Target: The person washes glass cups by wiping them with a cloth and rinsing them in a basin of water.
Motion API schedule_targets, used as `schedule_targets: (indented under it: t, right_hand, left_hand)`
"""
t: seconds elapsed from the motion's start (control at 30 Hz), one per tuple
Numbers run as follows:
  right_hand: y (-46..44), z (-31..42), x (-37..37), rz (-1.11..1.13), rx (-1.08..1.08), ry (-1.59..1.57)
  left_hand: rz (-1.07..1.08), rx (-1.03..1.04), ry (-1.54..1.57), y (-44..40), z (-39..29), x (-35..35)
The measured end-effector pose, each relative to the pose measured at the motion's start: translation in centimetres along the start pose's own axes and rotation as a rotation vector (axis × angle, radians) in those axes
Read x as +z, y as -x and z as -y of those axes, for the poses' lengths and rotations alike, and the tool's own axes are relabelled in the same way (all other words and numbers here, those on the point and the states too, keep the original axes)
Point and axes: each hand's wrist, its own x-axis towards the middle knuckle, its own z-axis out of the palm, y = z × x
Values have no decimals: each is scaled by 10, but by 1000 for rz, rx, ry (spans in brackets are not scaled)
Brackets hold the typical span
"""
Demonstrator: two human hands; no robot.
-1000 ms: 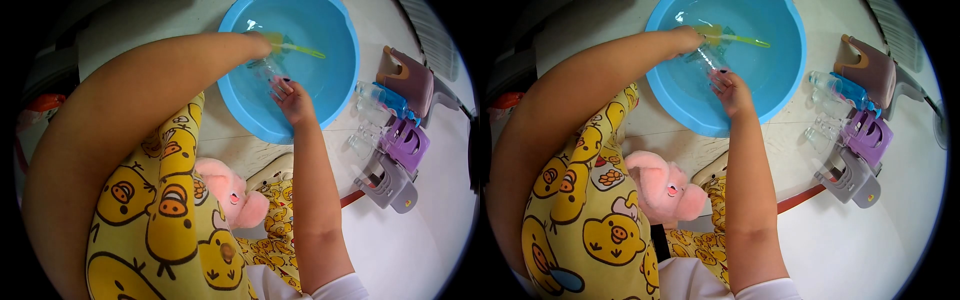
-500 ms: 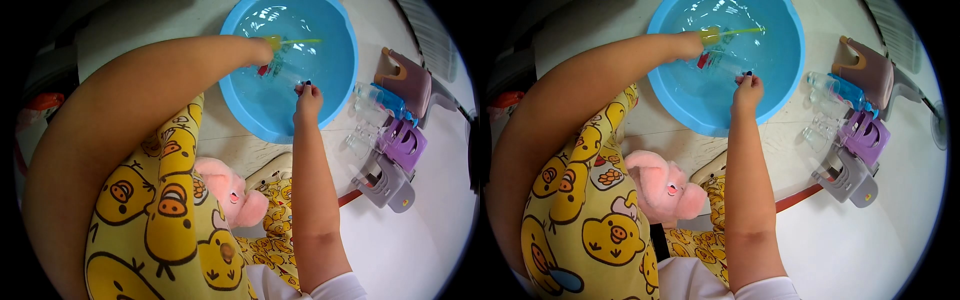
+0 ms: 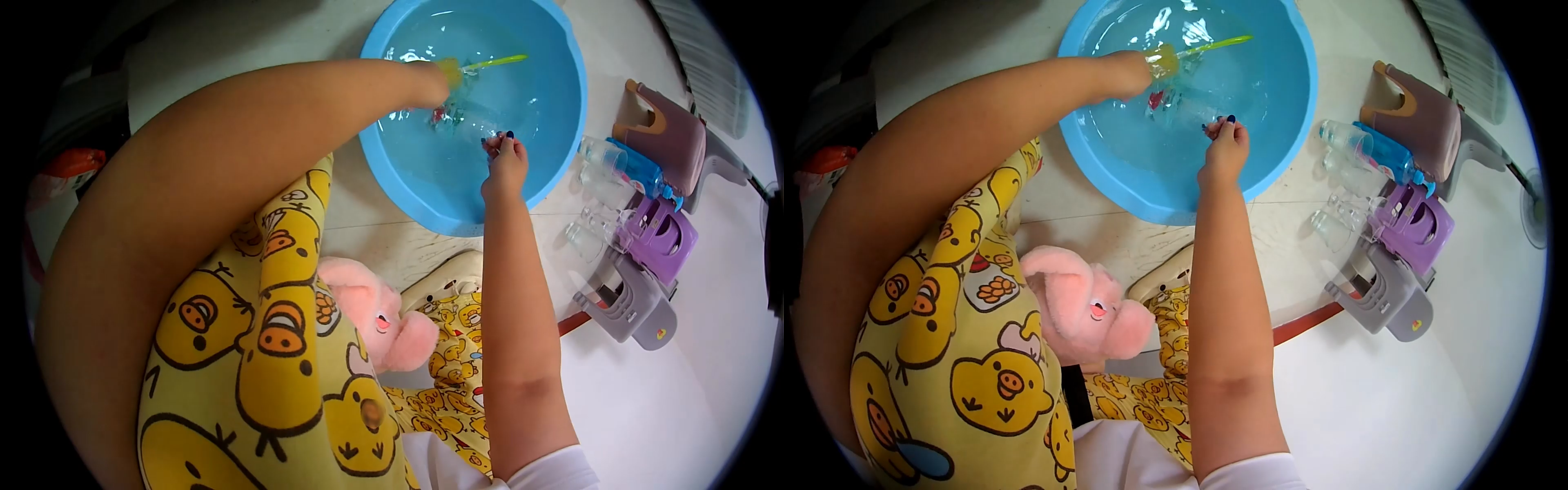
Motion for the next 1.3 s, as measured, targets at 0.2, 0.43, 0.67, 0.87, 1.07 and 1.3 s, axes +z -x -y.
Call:
schedule_targets:
  t: [0.2,0.43,0.67,0.87,1.07,1.3]
  right_hand:
    - [-12,13,5,18,71,85]
    - [-26,18,6,20,70,191]
    - [-23,35,7,83,456,358]
    - [-11,21,-2,22,313,81]
    - [3,16,2,152,188,261]
    - [-13,1,5,10,416,-92]
  left_hand:
    - [34,-92,29,-1,1,-1]
    - [-37,-47,3,7,-5,-3]
    - [17,-26,-92,8,-7,-6]
    - [-53,-56,-41,-3,1,1]
    - [-43,-45,-52,-8,4,3]
    - [-101,13,-58,-6,5,3]
